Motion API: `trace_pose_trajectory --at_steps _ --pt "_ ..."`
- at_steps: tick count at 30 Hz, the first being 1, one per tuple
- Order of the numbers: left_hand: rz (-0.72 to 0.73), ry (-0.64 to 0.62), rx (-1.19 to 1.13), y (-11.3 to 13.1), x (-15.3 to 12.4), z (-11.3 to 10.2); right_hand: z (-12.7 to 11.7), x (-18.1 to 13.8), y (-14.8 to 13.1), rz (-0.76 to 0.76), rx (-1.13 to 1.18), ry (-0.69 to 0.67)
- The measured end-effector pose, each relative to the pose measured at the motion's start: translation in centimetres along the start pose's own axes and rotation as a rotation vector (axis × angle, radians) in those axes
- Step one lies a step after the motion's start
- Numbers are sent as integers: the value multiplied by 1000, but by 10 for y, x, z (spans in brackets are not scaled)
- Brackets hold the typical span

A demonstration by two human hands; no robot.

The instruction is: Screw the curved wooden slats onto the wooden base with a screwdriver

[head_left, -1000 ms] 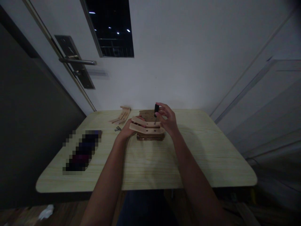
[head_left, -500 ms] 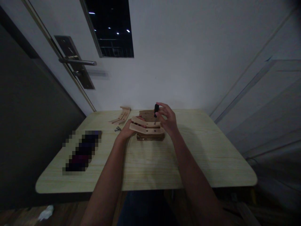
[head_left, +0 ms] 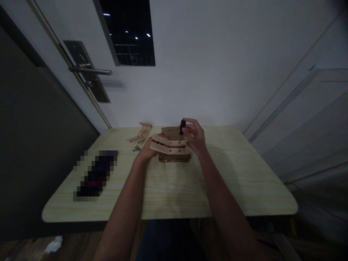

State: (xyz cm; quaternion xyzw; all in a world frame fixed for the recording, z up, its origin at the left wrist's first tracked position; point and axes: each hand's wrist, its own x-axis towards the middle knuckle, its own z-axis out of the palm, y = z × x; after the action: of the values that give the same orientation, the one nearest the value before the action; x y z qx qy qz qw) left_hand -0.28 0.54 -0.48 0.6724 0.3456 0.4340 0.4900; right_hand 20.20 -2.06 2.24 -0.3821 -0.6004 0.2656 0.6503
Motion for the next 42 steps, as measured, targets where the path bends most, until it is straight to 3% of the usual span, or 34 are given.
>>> trace_pose_trajectory --at_steps 9,18,26,35,42 --pt "8 3 11 -13 4 -4 0 0 6 -28 2 47" --pt "3 31 -2 -2 1 0 0 -1 5 -5 -106 -34" --pt "3 34 46 -2 2 0 -2 -4 -4 44 -29 -175" --pt "-27 34 35 5 0 2 0 -2 -2 6 -29 -74" --pt "-33 58 19 3 0 2 2 -4 -5 21 -29 -90"
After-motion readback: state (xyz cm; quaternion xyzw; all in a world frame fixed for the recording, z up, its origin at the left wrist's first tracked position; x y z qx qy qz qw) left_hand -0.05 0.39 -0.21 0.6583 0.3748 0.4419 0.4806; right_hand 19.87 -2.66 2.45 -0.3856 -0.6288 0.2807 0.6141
